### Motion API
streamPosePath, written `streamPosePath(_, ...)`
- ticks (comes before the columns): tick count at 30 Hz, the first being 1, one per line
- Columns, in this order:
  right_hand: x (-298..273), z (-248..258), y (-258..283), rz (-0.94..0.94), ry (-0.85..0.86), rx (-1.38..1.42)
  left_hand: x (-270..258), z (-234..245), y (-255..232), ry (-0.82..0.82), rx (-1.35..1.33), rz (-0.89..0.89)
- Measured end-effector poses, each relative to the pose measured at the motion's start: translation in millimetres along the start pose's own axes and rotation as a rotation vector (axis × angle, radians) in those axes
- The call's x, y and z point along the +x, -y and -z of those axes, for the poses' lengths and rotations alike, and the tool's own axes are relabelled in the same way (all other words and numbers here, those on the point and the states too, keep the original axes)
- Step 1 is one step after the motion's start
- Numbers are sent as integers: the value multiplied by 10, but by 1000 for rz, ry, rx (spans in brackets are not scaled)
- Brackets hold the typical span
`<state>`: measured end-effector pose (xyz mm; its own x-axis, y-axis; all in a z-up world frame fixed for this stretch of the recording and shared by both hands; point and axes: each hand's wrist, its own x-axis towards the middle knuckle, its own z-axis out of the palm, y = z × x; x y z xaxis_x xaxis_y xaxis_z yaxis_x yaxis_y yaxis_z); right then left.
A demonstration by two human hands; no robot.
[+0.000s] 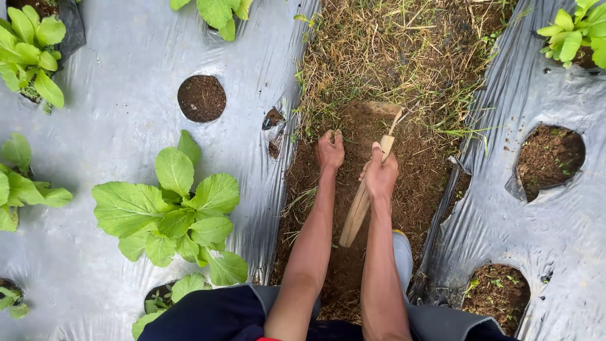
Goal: The person walks between rows of young leafy plants growing through plastic mulch, then squats and uses a small hand hoe to scrape and remove weeds from the soil strip between the rows. The person repeatedly scrapes the soil surface and gathers the loosened weeds by hand.
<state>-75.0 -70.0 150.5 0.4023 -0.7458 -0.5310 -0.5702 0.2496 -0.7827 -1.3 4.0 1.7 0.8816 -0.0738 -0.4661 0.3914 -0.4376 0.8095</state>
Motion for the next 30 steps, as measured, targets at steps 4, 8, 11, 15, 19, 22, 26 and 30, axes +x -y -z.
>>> streamPosePath(4,91,14,-208,-68,88,-44,-33,-17,47,1,22,2)
streamPosePath(8,100,-15,-88,-12,76,4,28,-9,-29,-20,22,-4)
streamPosePath(11,301,17,-399,-45,86,-21,12,-26,61,-24,40,0)
streamPosePath(15,120,54,-96,-31,22,72,-2,-22,34,-36,19,-1)
streamPosePath(19,227,95,-248,-72,143,-42,84,-92,193,-42,19,-1)
streamPosePath(22,174,139,-47,45,168,-65,143,-89,144,-53,-11,-33)
streamPosePath(26,102,117,-12,36,161,-38,60,-76,121,-47,-10,-17)
streamPosePath(30,121,113,9,42,117,51,29,-57,89,-51,-14,-40)
